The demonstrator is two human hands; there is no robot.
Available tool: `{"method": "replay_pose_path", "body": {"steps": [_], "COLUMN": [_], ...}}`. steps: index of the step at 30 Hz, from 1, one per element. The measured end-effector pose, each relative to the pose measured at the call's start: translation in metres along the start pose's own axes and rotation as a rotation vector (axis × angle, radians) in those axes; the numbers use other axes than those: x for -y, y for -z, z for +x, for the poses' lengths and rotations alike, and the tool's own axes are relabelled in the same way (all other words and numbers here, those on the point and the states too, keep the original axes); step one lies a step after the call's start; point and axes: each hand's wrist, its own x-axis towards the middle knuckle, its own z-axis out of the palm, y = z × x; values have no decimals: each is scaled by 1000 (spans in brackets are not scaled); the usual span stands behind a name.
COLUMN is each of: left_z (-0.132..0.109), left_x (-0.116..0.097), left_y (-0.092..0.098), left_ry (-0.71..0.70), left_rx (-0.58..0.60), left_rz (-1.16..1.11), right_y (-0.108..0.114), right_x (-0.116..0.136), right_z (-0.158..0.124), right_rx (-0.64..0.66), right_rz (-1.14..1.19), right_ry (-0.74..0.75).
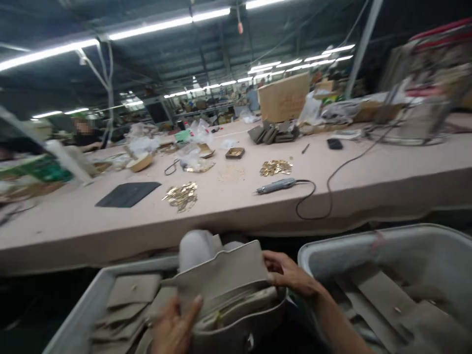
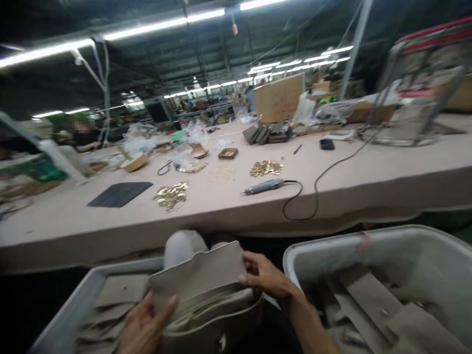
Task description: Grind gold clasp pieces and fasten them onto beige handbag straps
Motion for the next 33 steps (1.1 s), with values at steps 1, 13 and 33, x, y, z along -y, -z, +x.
{"method": "replay_pose_path", "body": {"steps": [1, 13, 33], "left_z": [-4, 4, 43], "left_x": [4, -60, -53], "left_y": [6, 7, -60], "left_ry": [34, -242, 85], "left_rx": [31, -401, 187], "left_rz": [-28, 93, -656], "right_y": [1, 13, 11], "right_x": [-3, -39, -41], "right_z": [6, 31, 49], "right_rx": [-48, -277, -319], "right_rz": [-69, -301, -448], "right_ry": [19, 56, 45]}}
